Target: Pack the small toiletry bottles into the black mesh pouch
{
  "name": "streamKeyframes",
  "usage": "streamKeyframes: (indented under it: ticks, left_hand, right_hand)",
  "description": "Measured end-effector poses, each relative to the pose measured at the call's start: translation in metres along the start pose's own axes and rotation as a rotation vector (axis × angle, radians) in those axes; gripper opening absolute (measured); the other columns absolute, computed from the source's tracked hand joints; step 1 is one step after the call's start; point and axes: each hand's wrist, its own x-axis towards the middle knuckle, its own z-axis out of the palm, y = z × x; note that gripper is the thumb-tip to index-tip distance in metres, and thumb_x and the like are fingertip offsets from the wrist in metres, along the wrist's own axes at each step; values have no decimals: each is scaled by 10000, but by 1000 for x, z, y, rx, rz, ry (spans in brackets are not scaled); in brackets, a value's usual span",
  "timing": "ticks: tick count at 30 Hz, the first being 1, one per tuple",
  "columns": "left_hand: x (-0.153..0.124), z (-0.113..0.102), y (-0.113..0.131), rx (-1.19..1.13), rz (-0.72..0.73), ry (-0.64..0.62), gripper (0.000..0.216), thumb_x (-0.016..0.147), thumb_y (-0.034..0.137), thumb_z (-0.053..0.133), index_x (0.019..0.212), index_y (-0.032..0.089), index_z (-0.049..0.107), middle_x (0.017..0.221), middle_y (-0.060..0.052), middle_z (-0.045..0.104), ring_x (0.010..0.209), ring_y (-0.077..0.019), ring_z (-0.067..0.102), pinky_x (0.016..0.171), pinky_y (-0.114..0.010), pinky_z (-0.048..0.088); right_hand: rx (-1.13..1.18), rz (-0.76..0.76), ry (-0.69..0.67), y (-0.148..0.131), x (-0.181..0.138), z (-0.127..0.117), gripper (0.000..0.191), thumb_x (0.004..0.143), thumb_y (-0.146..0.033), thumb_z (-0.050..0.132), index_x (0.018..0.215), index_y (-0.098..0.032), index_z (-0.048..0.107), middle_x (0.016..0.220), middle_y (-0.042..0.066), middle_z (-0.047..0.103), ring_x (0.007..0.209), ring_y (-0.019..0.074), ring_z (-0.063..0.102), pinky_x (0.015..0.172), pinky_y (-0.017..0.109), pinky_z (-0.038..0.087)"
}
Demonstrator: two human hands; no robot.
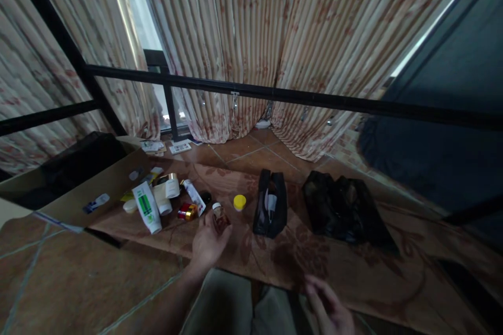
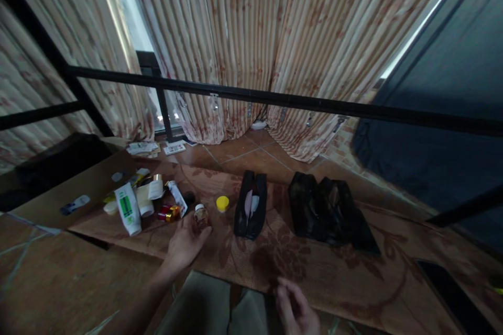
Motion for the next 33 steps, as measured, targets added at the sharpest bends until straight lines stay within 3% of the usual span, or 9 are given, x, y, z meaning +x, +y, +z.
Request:
streamKeyframes:
  ticks: [2,5,9,13,16,21,26,33]
  left_hand:
    - [9,17,6,70,-42,55,697,730,502,545,1290,131,361,1180,-173,508,1067,-295,526,846,-396,418]
    - [15,38,6,131,-7,117,725,731,479,552,1312,105,333,1125,-180,515,1070,-316,503,892,-432,386]
    - [17,54,-2,121,125,211,661,761,435,526,1299,89,355,1138,-171,503,1074,-309,481,929,-433,367]
    - [18,57,-9,102,195,241,632,766,422,526,1281,86,382,1124,-165,513,1054,-300,481,928,-419,374]
    - [19,57,-10,93,213,235,625,771,420,521,1284,93,377,1121,-159,519,1059,-294,479,924,-413,381]
    - [21,56,-11,74,228,221,628,775,430,520,1292,107,365,1101,-149,535,1068,-296,482,917,-424,390]
    - [21,55,-10,55,229,201,636,779,444,519,1293,102,366,1107,-154,545,1091,-294,479,925,-418,393]
    - [22,55,-13,-22,274,186,575,800,436,495,1276,129,394,1135,-145,549,1105,-282,490,924,-416,409]
  right_hand:
    - [128,-48,23,-26,29,19,451,707,-551,594,1034,-243,625,1019,65,658,954,241,611,778,360,517]
    - [206,-170,119,-65,67,49,531,727,-519,573,1151,-200,546,1072,82,635,966,211,599,842,352,476]
    - [159,-177,108,-86,96,81,628,730,-503,573,1249,-174,443,1204,128,558,1024,220,574,868,360,457]
    - [43,-225,156,-72,97,99,591,725,-429,580,1238,-165,450,1189,124,573,1079,238,544,935,389,406]
    - [74,-180,128,-50,90,105,574,729,-374,575,1248,-175,432,1149,107,607,1055,228,571,913,373,428]
    - [106,-130,113,-22,85,108,502,764,-424,538,1199,-177,494,1074,92,654,998,227,606,879,370,448]
    - [68,-205,91,-21,84,107,460,807,-435,502,1194,-187,526,1170,89,614,1116,219,541,972,377,381]
    - [27,-238,88,-19,84,109,522,792,-460,521,1229,-175,489,1168,108,602,1096,236,546,957,404,396]
